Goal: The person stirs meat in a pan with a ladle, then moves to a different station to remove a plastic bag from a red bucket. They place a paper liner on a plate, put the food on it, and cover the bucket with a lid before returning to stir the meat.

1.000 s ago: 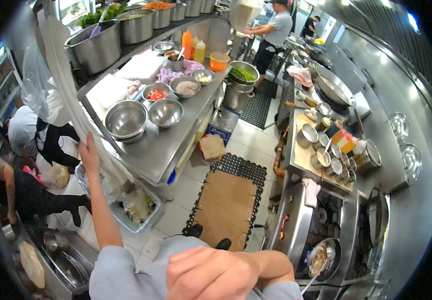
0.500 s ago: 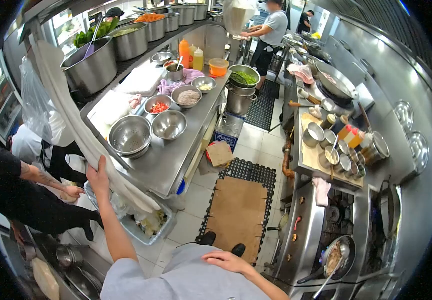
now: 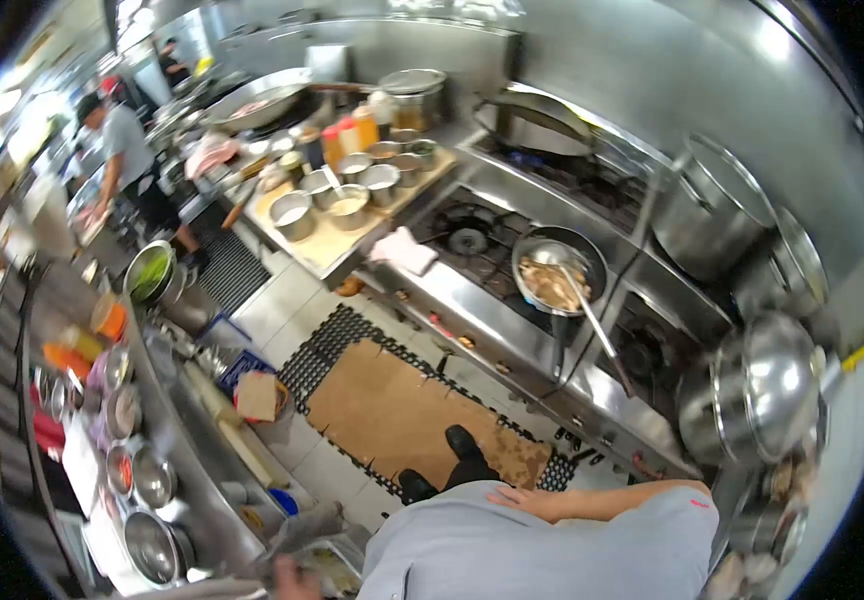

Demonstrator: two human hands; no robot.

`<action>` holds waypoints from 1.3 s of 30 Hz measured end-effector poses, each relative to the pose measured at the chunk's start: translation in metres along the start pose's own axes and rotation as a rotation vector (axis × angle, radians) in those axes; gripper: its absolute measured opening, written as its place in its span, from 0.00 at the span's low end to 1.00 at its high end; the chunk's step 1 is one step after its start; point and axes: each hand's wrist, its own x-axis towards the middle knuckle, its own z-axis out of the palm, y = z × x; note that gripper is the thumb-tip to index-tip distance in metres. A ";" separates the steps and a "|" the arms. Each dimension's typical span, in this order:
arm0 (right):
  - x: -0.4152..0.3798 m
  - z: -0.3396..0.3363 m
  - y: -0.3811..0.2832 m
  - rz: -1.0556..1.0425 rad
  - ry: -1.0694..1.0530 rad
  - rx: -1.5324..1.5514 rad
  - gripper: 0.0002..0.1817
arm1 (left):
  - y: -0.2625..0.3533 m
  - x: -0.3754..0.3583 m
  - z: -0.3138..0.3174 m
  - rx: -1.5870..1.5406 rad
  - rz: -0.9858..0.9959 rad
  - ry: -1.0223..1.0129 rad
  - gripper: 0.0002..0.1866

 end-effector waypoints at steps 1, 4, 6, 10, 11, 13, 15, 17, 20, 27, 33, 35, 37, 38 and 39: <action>-0.002 0.005 0.002 -0.008 -0.010 0.059 0.55 | 0.005 0.012 0.002 -0.016 0.056 0.002 0.26; -0.006 0.050 0.025 -0.062 0.125 0.185 0.54 | 0.021 0.043 -0.002 -0.060 0.202 -0.003 0.26; -0.008 0.075 0.018 -0.060 0.208 0.336 0.53 | 0.032 0.058 -0.005 -0.091 0.297 -0.016 0.26; 0.003 0.074 0.004 -0.090 0.294 0.471 0.53 | 0.051 0.071 -0.007 -0.150 0.441 -0.063 0.26; 0.007 0.072 0.000 -0.103 0.302 0.471 0.53 | 0.053 0.073 -0.007 -0.161 0.473 -0.076 0.27; 0.000 0.069 0.004 -0.126 0.319 0.457 0.53 | 0.063 0.078 -0.007 -0.193 0.533 -0.098 0.27; 0.000 0.059 0.002 -0.149 0.329 0.439 0.52 | 0.073 0.079 -0.007 -0.227 0.588 -0.124 0.27; -0.002 0.060 0.004 -0.175 0.336 0.414 0.52 | 0.083 0.080 -0.007 -0.263 0.636 -0.148 0.27; 0.003 0.047 0.000 -0.209 0.343 0.385 0.52 | 0.095 0.082 -0.007 -0.313 0.714 -0.193 0.27; -0.012 0.047 0.005 -0.273 0.329 0.316 0.52 | 0.122 0.079 0.000 -0.446 0.884 -0.325 0.27; -0.016 0.041 0.006 -0.345 0.309 0.257 0.52 | 0.139 0.078 0.004 -0.548 1.014 -0.439 0.28; -0.016 0.035 0.008 -0.371 0.301 0.235 0.52 | 0.145 0.080 0.005 -0.583 1.055 -0.476 0.28; -0.019 0.035 0.011 -0.399 0.290 0.215 0.52 | 0.150 0.080 0.006 -0.618 1.092 -0.515 0.28; -0.017 0.033 0.010 -0.413 0.284 0.207 0.52 | 0.152 0.080 0.007 -0.634 1.110 -0.536 0.28; -0.016 0.032 0.010 -0.427 0.279 0.199 0.52 | 0.153 0.081 0.008 -0.650 1.130 -0.557 0.28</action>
